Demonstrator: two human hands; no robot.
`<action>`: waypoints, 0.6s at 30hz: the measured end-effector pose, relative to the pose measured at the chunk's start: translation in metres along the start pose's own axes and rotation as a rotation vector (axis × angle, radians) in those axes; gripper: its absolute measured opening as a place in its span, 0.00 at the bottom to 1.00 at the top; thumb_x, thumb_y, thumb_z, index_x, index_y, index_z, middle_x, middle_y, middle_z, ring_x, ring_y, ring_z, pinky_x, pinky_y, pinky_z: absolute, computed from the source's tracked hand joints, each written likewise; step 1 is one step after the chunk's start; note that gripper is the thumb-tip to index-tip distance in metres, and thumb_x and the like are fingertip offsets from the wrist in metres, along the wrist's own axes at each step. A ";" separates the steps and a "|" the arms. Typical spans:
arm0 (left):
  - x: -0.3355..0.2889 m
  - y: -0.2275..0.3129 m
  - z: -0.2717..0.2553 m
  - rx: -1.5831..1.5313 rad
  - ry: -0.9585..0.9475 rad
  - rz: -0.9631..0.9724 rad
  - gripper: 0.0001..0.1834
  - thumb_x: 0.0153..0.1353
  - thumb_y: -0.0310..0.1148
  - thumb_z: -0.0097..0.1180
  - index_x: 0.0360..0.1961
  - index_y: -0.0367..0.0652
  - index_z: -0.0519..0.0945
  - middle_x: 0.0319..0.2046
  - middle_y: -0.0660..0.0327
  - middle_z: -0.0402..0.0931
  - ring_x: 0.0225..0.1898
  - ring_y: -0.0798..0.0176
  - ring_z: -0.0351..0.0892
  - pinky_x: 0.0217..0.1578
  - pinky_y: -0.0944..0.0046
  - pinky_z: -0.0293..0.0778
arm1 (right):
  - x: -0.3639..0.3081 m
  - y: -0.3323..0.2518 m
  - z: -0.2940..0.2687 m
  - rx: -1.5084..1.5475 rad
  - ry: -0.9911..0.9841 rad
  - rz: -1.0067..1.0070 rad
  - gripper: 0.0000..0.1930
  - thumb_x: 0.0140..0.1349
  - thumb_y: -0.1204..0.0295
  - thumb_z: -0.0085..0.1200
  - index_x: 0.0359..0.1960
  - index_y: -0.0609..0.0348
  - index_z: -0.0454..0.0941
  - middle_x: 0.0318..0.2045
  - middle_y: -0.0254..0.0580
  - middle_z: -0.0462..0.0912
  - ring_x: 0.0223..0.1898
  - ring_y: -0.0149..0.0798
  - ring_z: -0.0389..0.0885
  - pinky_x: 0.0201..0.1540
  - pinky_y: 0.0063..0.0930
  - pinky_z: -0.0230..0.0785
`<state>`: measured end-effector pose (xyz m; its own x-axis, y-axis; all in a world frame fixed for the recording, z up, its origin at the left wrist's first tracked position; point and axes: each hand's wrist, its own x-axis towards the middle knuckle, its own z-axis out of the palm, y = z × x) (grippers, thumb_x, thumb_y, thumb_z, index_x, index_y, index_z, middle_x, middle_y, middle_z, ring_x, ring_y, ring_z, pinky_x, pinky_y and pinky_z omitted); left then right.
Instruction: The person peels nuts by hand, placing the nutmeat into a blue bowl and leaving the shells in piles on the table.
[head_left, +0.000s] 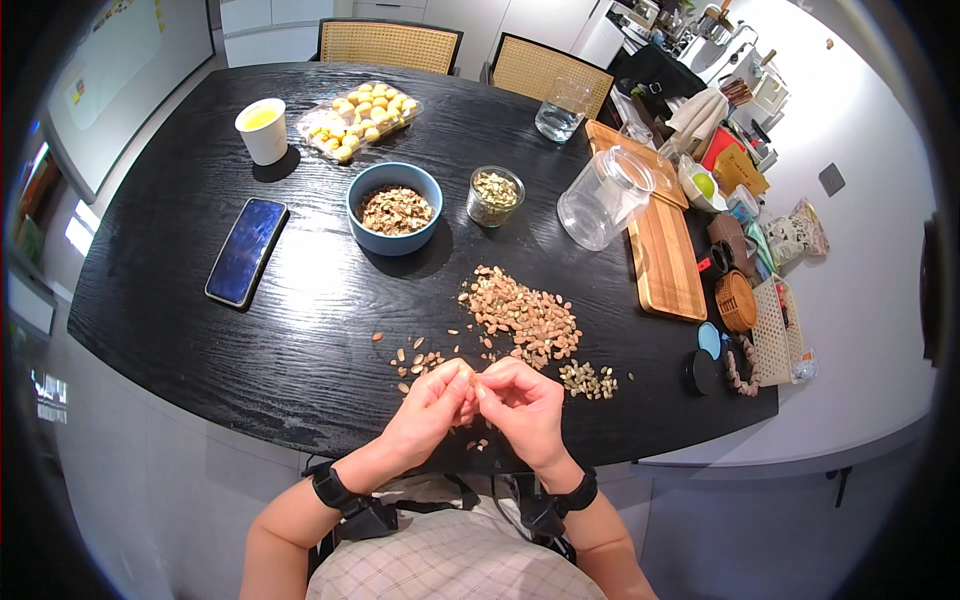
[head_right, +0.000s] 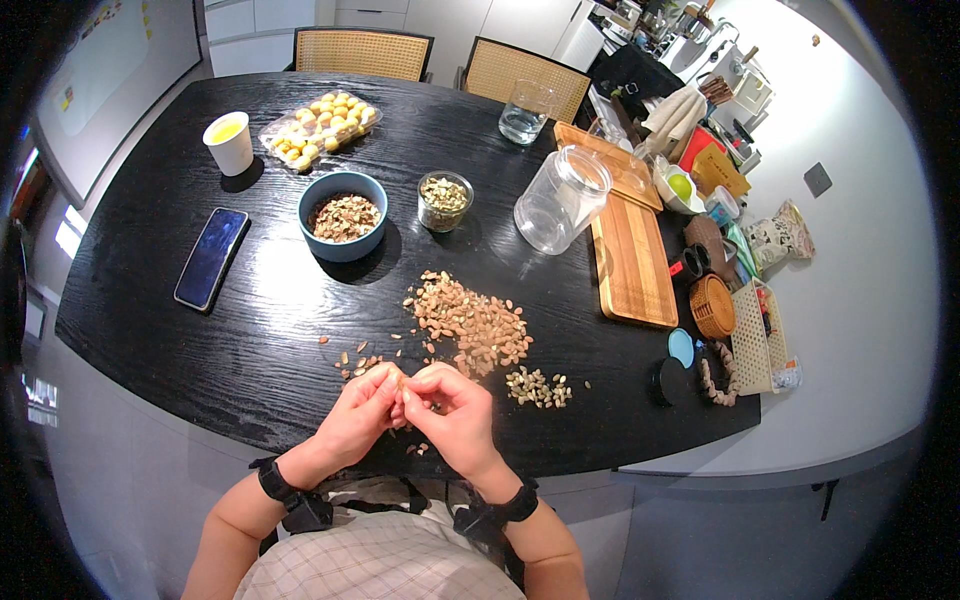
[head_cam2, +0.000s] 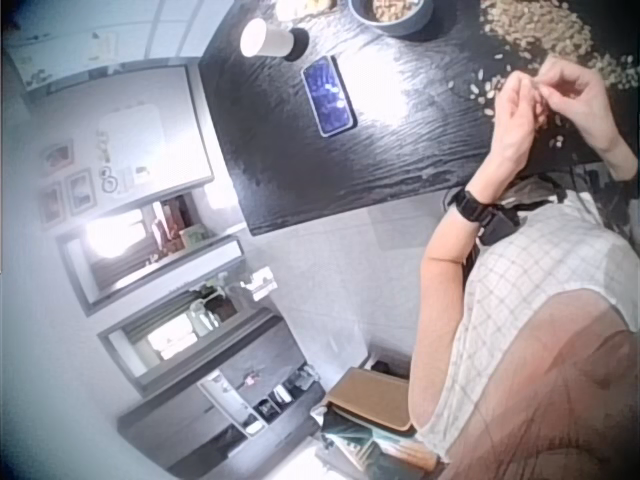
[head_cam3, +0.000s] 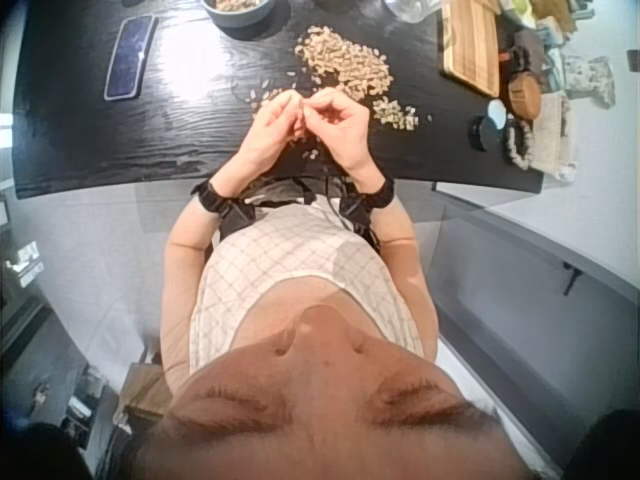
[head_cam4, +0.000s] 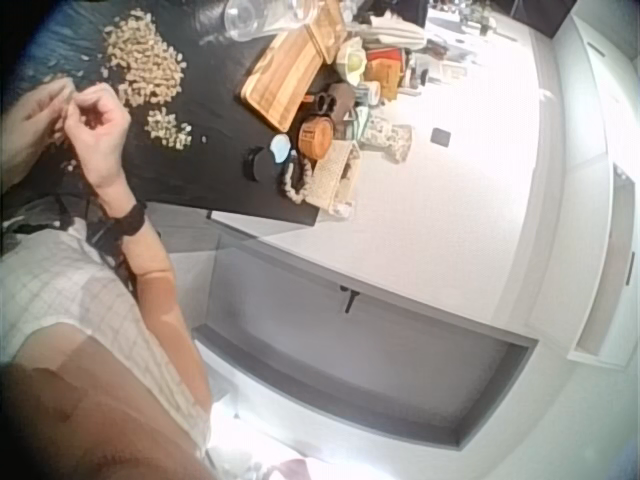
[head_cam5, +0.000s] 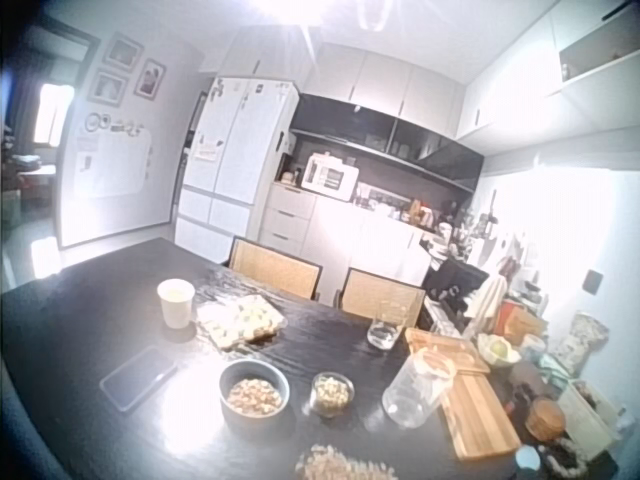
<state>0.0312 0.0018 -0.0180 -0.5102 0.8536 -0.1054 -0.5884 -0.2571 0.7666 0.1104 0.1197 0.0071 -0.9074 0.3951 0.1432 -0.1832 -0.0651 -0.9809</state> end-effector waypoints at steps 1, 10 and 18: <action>0.000 -0.001 0.000 0.002 0.010 0.000 0.14 0.73 0.37 0.39 0.29 0.44 0.68 0.22 0.71 0.62 0.23 0.77 0.57 0.24 0.75 0.56 | 0.000 0.000 0.000 -0.068 -0.012 -0.027 0.03 0.57 0.87 0.53 0.32 0.68 0.75 0.33 0.39 0.76 0.32 0.27 0.77 0.34 0.18 0.72; 0.001 -0.005 -0.003 0.054 0.030 -0.048 0.14 0.73 0.36 0.37 0.31 0.43 0.69 0.22 0.72 0.60 0.22 0.77 0.56 0.24 0.75 0.56 | 0.000 0.011 -0.004 -0.102 0.004 -0.003 0.03 0.57 0.86 0.54 0.31 0.68 0.75 0.31 0.37 0.77 0.30 0.25 0.77 0.32 0.15 0.69; 0.000 0.019 0.009 0.626 0.007 0.088 0.10 0.70 0.32 0.43 0.31 0.39 0.67 0.25 0.65 0.67 0.25 0.71 0.65 0.26 0.69 0.64 | -0.001 0.008 -0.015 0.222 0.105 0.269 0.03 0.61 0.79 0.54 0.33 0.66 0.78 0.30 0.39 0.81 0.29 0.25 0.78 0.33 0.18 0.72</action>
<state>0.0258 0.0011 0.0027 -0.5454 0.8377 -0.0273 -0.0663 -0.0107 0.9977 0.1158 0.1328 -0.0026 -0.8925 0.4282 -0.1420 -0.0311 -0.3724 -0.9276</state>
